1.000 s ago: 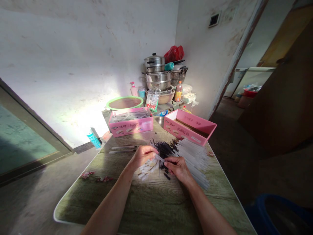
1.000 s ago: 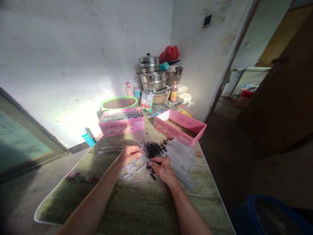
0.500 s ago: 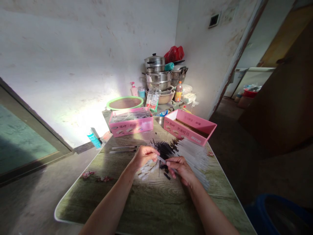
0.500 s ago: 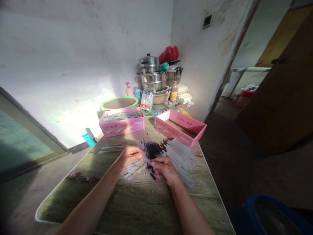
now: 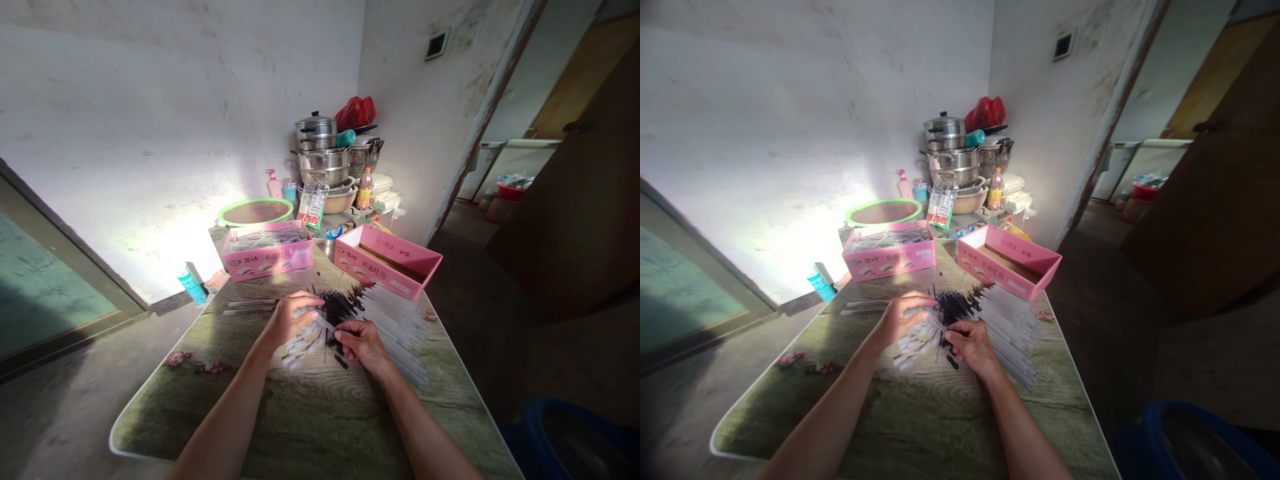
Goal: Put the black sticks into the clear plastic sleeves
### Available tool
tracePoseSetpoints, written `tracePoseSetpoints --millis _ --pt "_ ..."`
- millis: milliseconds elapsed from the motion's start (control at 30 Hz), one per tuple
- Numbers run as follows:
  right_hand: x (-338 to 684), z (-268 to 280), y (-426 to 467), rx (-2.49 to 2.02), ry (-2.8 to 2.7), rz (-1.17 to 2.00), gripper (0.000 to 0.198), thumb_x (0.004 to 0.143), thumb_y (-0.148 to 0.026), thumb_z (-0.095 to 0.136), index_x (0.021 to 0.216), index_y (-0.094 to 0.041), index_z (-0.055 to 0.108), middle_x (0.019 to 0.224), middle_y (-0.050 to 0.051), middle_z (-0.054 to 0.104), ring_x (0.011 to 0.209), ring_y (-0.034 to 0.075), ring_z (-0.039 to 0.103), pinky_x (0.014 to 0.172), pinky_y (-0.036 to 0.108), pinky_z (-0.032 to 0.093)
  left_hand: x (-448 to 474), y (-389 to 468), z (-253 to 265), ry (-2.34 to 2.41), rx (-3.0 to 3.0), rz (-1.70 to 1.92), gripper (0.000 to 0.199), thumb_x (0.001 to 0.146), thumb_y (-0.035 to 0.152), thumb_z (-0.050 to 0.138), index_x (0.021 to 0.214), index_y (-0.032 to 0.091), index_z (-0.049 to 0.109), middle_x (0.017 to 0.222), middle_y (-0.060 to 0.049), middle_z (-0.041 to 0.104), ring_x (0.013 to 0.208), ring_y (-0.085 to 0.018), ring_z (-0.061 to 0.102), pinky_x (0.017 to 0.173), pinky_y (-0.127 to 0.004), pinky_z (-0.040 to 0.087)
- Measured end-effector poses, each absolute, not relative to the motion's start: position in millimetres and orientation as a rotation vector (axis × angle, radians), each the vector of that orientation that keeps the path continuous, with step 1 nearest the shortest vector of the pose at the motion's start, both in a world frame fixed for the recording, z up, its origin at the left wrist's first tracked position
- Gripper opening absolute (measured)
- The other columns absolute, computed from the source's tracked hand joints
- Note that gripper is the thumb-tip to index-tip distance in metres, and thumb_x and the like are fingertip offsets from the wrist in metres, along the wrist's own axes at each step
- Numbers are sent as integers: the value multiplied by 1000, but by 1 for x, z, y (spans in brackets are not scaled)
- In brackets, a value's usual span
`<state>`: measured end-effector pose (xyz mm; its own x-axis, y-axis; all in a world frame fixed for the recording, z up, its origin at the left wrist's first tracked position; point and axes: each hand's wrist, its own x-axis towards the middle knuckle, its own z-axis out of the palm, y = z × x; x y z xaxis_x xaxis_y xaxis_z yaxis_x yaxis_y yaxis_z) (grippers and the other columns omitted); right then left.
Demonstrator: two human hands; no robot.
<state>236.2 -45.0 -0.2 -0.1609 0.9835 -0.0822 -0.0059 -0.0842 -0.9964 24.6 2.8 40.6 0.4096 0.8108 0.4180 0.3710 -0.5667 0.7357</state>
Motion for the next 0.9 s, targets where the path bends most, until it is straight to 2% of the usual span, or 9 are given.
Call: tracePoseSetpoints --millis 167,300,400,467,567,700,900 --pt "238 3 -44 -1201 -1338 1299 29 72 -44 71 75 -15 69 48 -4 57 37 8 45 38 20 34 41 -7 36 891 2478 853 21 83 32 67 100 26 76 98 -5 73 98 -22 60 97 -37 40" --pt "239 3 -43 -1191 -1325 1284 34 76 -50 66 76 -16 68 57 0 64 39 9 50 36 19 33 38 -4 36 949 2557 769 20 88 33 60 95 25 77 90 -6 74 91 -21 61 94 -37 39" --pt "242 3 -41 -1162 -1227 1205 40 79 -54 63 85 -15 68 65 2 66 44 11 55 34 19 35 5 8 39 1135 2469 825 21 88 31 59 93 22 77 89 -7 73 89 -22 62 88 -36 44" --pt "245 2 -40 -1155 -1170 1145 42 79 -55 63 90 -15 67 65 3 66 45 12 56 34 19 34 -32 16 40 1419 2345 915 17 84 30 61 87 24 76 91 -4 73 91 -21 63 89 -34 46" --pt "246 2 -39 -1150 -1154 1111 41 79 -54 63 91 -15 68 63 2 65 45 12 56 33 20 33 -91 21 35 1684 2213 960 18 80 24 58 85 20 75 92 -6 74 89 -24 64 85 -36 47" --pt "243 0 -39 -1138 -1184 1123 39 81 -53 62 91 -15 67 62 1 64 43 12 54 33 19 32 -138 17 24 1972 2034 698 16 71 20 63 80 22 76 90 -3 74 87 -24 66 82 -33 47" --pt "241 -2 -40 -1141 -1201 1129 40 82 -53 61 91 -14 66 62 1 63 42 11 54 34 19 33 -141 17 13 2095 2060 626 18 69 21 65 81 22 77 93 -5 71 92 -27 64 85 -35 45"
